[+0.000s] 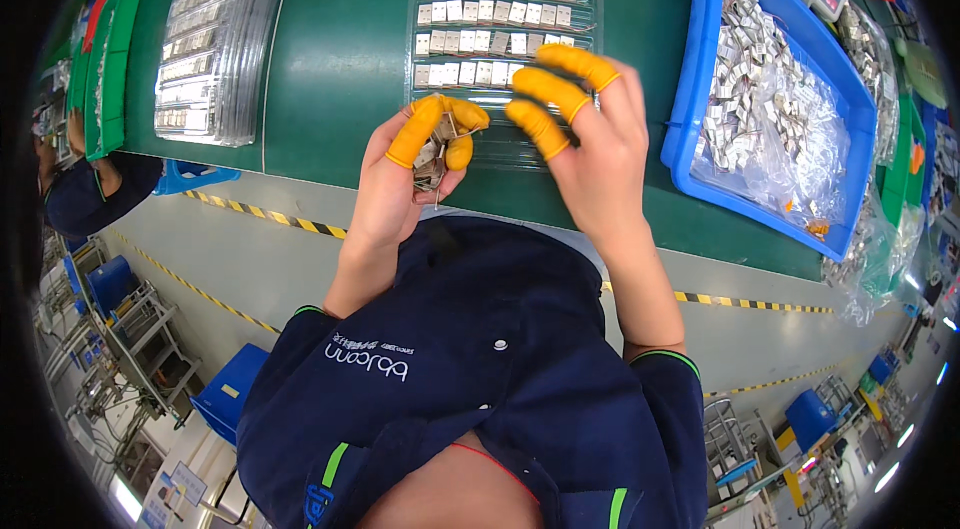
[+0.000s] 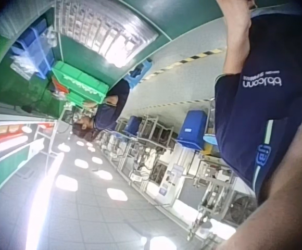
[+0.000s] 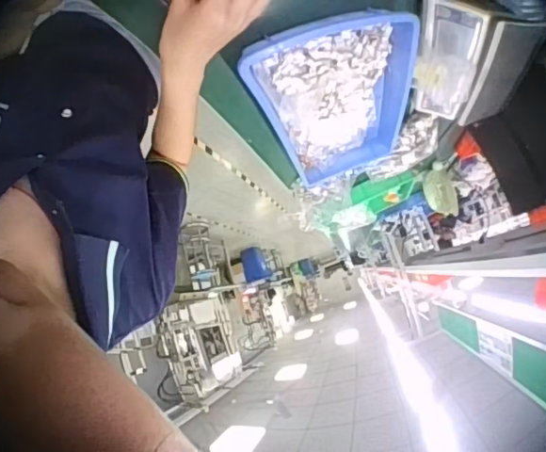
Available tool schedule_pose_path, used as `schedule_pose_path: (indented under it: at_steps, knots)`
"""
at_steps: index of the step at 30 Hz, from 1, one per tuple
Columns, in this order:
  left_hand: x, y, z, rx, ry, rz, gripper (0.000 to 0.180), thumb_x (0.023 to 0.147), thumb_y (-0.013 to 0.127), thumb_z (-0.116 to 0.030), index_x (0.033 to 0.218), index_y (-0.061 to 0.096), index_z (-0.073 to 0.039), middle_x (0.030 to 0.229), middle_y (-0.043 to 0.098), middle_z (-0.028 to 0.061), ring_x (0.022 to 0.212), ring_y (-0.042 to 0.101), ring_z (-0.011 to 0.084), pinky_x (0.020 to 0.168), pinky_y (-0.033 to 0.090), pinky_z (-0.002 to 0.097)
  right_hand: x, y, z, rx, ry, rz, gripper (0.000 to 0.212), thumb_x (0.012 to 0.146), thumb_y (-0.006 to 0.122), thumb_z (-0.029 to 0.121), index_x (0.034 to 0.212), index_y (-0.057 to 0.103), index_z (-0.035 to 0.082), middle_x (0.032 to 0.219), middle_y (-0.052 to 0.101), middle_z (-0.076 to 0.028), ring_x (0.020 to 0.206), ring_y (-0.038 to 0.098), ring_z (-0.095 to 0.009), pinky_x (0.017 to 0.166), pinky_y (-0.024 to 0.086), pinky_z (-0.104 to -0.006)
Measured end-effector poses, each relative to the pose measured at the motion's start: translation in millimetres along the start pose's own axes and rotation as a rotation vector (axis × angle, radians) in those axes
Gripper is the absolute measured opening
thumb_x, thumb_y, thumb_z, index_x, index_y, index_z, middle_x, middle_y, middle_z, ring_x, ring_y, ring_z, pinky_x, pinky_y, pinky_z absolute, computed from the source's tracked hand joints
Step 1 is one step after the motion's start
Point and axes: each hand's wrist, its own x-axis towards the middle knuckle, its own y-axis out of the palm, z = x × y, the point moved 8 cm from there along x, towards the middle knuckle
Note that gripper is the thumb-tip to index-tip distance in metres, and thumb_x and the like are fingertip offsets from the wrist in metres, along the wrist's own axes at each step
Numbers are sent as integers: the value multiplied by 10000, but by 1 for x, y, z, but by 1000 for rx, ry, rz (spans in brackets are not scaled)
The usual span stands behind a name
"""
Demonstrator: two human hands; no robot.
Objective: The person assembles small metal brackets and plastic electronic components by hand, then sorts them into plastic trays.
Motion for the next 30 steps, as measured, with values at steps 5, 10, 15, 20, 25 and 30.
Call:
schedule_pose_path:
  at_steps: [5, 10, 15, 20, 25, 30]
  knots:
    - [-1, 12, -2, -77, -4, -40, 288, 952, 403, -243, 1051, 530, -3, 669, 538, 35, 447, 425, 54, 363, 244, 167, -4, 2, 29, 111, -205, 83, 363, 586, 753, 182, 929, 678, 90, 1006, 593, -55, 882, 549, -254, 714, 448, -338]
    - [-3, 14, 2, -73, -14, -50, 214, 938, 466, -211, 976, 550, -18, 694, 556, 16, 490, 453, 56, 425, 321, 183, -8, -6, 32, 164, -146, 110, 355, 563, 749, 180, 902, 686, 93, 974, 601, -44, 873, 557, -243, 706, 437, -340]
    - [-3, 19, 7, 22, 14, -8, 218, 927, 483, -220, 1003, 535, -22, 673, 541, 13, 458, 455, 60, 375, 275, 176, -14, -11, 25, 235, -147, 35, 270, 579, 740, 117, 845, 702, 88, 874, 624, -41, 795, 551, -206, 728, 407, -325]
    - [-8, 29, 19, -46, -88, 61, 223, 935, 479, -224, 934, 556, -15, 632, 520, 18, 468, 430, 56, 413, 299, 189, -25, -11, 9, 358, 46, -27, 216, 622, 731, 82, 835, 700, 67, 845, 630, -40, 797, 538, -193, 728, 399, -307]
    - [-5, 29, 18, -91, -81, 51, 220, 926, 502, -229, 908, 546, -13, 638, 521, 24, 487, 429, 58, 444, 318, 188, -31, -7, 1, 402, 119, -10, 208, 651, 724, 69, 855, 691, 52, 878, 626, -57, 818, 546, -204, 736, 403, -305]
    - [-2, 25, 10, 58, 19, -3, 210, 909, 539, -219, 923, 546, -9, 643, 520, 24, 495, 424, 58, 457, 327, 188, -24, -22, 5, 395, 199, -225, 257, 656, 722, 78, 908, 672, 72, 1024, 594, -84, 957, 524, -242, 797, 403, -330]
